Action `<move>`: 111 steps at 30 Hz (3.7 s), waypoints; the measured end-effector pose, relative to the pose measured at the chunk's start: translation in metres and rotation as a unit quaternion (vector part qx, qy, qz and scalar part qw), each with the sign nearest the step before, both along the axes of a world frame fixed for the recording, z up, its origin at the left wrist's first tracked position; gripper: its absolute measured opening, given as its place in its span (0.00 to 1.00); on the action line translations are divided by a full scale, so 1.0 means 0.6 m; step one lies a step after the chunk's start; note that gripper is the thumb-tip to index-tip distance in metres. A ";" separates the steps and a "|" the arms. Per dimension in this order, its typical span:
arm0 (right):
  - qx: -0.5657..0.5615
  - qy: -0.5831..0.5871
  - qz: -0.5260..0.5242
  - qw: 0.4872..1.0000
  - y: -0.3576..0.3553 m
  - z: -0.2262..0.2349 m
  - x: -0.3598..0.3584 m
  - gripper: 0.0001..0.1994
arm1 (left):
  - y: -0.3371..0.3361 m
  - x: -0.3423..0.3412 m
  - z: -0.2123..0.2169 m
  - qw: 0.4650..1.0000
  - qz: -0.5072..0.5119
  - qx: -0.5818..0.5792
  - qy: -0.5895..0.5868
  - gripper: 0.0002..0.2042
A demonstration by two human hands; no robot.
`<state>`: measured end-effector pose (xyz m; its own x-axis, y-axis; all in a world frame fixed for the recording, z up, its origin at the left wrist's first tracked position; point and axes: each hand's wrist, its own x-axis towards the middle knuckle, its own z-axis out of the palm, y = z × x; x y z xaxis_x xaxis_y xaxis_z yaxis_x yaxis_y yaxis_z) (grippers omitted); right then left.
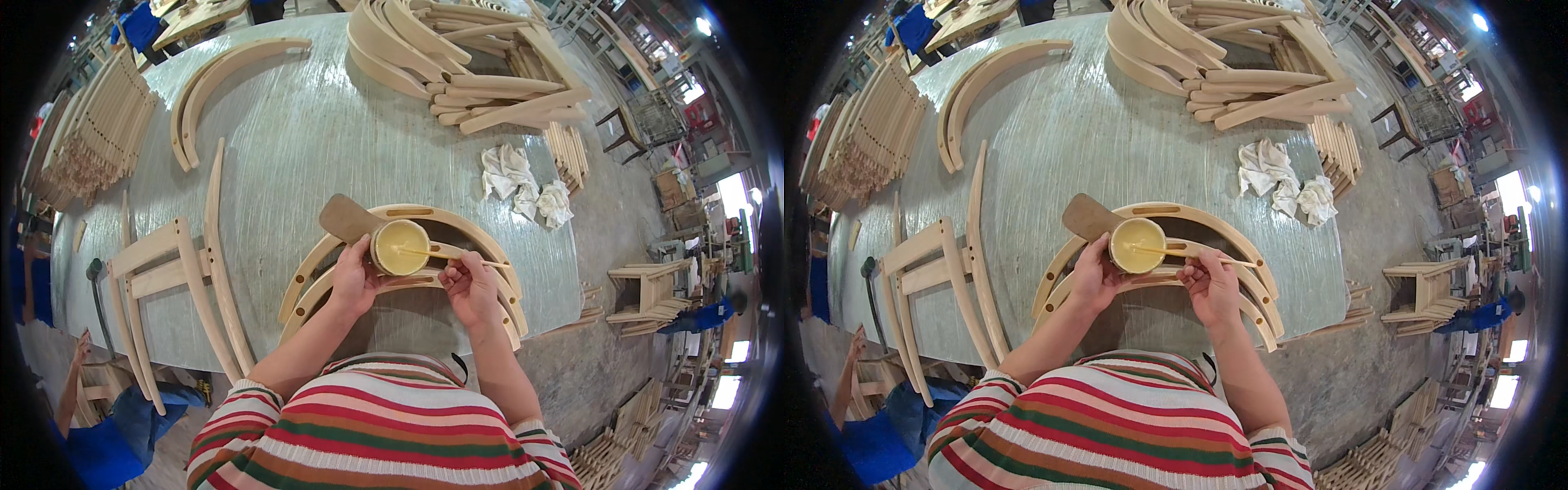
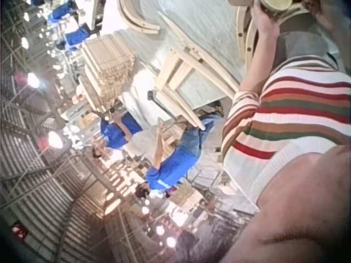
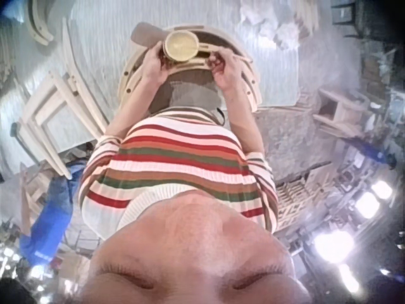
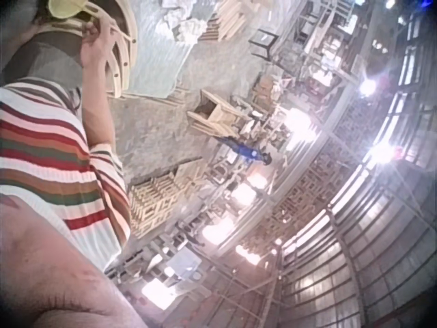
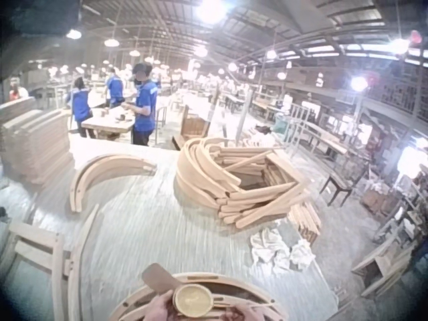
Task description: The person applies glue to pre-drilled holes in wooden chair components using a small brush and a container of yellow adhesive. They handle chair legs and curved backrest pieces, applying glue to multiple holes on each piece before setting them aside on the workbench.
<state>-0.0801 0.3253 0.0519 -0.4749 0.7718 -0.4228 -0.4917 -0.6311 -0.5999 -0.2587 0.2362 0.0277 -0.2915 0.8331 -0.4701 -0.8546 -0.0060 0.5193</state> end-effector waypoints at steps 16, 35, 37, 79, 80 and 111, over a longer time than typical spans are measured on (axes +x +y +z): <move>0.432 -0.296 0.096 0.847 0.047 -0.004 0.005 0.03 | -0.050 -0.119 -0.017 0.992 0.127 -0.010 0.025 0.20; 0.591 -0.465 0.218 0.622 0.068 0.080 -0.013 0.04 | -0.050 -0.104 0.006 0.992 0.125 -0.025 0.004 0.20; 0.596 -0.413 0.212 0.655 0.050 0.069 -0.033 0.04 | -0.046 -0.105 0.002 0.992 0.123 -0.021 -0.002 0.20; 0.614 -0.410 0.135 0.661 -0.004 0.061 -0.048 0.06 | -0.078 -0.080 0.007 0.996 0.091 -0.011 0.018 0.19; 0.617 -0.396 0.144 0.664 -0.009 0.054 -0.056 0.06 | -0.082 -0.079 0.008 0.996 0.085 -0.006 0.018 0.19; 0.316 -0.218 0.096 0.918 -0.020 0.080 0.009 0.05 | -0.087 0.009 0.012 0.999 -0.016 -0.018 0.025 0.20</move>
